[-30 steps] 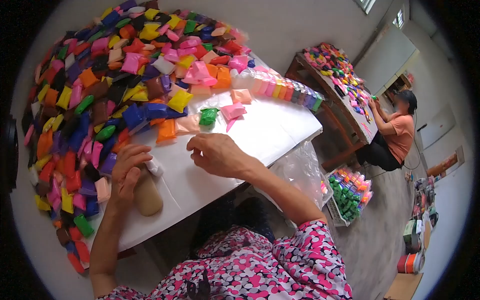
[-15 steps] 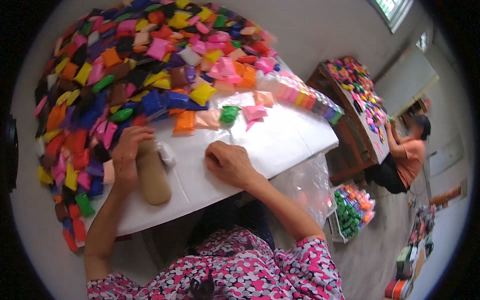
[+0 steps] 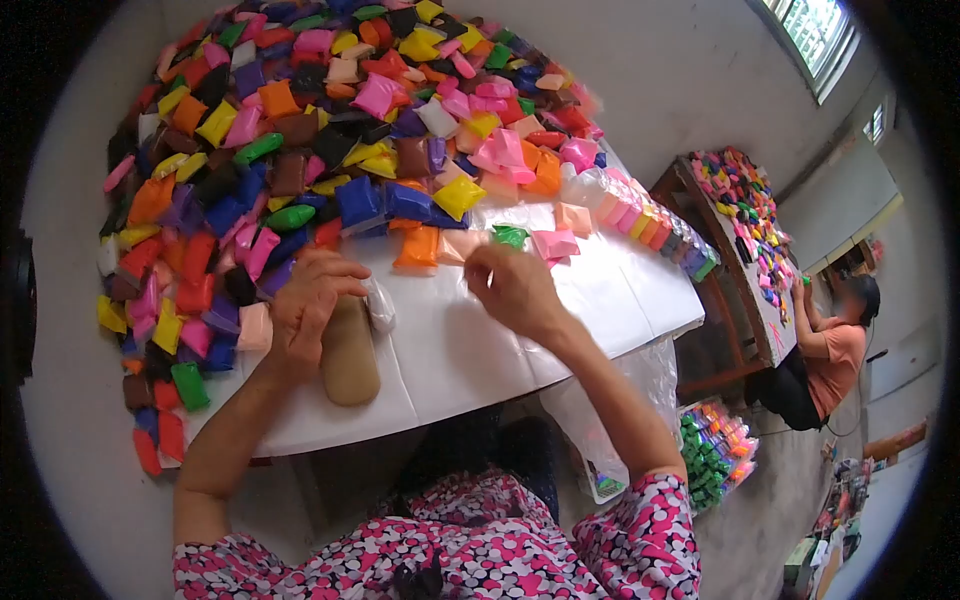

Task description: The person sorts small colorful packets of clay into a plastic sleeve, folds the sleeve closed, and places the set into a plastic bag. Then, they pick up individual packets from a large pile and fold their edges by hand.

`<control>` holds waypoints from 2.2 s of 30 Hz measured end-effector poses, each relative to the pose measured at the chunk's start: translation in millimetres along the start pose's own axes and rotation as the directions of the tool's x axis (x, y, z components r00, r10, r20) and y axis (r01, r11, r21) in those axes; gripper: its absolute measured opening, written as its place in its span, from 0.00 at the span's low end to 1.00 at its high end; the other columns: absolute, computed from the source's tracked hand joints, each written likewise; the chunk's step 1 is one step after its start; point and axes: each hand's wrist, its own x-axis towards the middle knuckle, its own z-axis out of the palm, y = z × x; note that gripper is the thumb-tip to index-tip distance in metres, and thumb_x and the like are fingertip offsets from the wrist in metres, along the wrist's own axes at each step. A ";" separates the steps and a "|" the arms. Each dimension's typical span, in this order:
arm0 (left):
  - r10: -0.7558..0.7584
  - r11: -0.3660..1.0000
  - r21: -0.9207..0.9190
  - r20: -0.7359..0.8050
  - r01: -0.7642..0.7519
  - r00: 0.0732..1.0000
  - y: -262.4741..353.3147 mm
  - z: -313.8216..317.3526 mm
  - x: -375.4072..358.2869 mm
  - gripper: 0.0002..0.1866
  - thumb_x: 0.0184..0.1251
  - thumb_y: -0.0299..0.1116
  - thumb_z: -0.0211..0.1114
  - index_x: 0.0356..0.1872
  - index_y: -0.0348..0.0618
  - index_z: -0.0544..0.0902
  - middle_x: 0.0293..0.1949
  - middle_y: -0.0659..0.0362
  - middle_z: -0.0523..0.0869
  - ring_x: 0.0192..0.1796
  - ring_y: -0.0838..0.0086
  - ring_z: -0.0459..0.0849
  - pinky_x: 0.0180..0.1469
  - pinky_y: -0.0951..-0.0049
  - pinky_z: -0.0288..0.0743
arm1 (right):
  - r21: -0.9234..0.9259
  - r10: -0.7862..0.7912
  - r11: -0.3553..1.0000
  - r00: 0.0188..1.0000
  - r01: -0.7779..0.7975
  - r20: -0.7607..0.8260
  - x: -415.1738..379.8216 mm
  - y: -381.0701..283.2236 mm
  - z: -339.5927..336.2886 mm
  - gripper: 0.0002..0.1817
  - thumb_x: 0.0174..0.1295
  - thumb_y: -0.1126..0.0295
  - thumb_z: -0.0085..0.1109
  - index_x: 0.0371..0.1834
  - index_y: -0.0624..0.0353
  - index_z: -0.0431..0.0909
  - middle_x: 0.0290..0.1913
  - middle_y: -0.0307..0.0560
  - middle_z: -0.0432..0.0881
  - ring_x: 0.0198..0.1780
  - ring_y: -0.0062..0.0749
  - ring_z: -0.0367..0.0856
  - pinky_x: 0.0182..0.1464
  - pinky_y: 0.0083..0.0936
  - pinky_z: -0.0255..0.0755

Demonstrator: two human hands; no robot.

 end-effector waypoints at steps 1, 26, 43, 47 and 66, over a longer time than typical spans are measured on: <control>-0.001 1.000 -0.003 0.001 0.001 1.000 0.8 -0.1 0.2 0.14 0.69 0.30 0.48 0.35 0.36 0.83 0.44 0.50 0.85 0.50 0.59 0.78 0.58 0.61 0.67 | -0.052 -0.048 0.998 0.997 0.045 -0.053 16.2 8.8 -5.4 0.04 0.59 0.76 0.59 0.36 0.63 0.80 0.31 0.48 0.82 0.30 0.34 0.81 0.34 0.28 0.74; 0.032 0.997 0.067 -0.035 -0.029 0.999 -3.4 -2.0 0.3 0.10 0.65 0.26 0.52 0.33 0.33 0.82 0.41 0.48 0.85 0.47 0.56 0.79 0.54 0.60 0.70 | -0.582 0.029 0.782 0.946 -0.224 -0.324 133.7 42.3 -5.5 0.23 0.46 0.55 0.74 0.42 0.56 0.82 0.43 0.47 0.84 0.53 0.41 0.77 0.54 0.39 0.68; 0.001 0.908 0.391 0.350 -0.147 0.937 136.3 -28.8 35.5 0.12 0.60 0.24 0.62 0.45 0.34 0.82 0.43 0.51 0.84 0.41 0.61 0.82 0.46 0.65 0.75 | 0.907 0.249 0.411 0.946 0.092 -0.209 -59.8 -20.6 -30.3 0.26 0.53 0.71 0.77 0.52 0.58 0.71 0.41 0.40 0.81 0.38 0.19 0.80 0.34 0.15 0.75; -0.508 0.845 -0.095 0.169 0.527 0.845 167.0 18.8 11.4 0.15 0.71 0.36 0.59 0.50 0.34 0.80 0.37 0.55 0.84 0.34 0.76 0.81 0.34 0.77 0.74 | 0.939 0.248 0.317 0.945 0.129 -0.214 -85.4 -37.6 -21.0 0.29 0.50 0.72 0.79 0.52 0.60 0.72 0.43 0.40 0.80 0.40 0.20 0.81 0.37 0.16 0.78; -0.572 0.295 -0.708 0.407 0.641 0.712 84.8 141.7 -18.1 0.14 0.78 0.37 0.56 0.30 0.43 0.77 0.23 0.66 0.78 0.22 0.87 0.71 0.24 0.85 0.61 | 0.836 0.374 0.548 0.888 0.022 -0.268 -171.5 -36.1 -16.1 0.11 0.68 0.77 0.57 0.50 0.70 0.78 0.38 0.45 0.83 0.35 0.22 0.83 0.35 0.17 0.77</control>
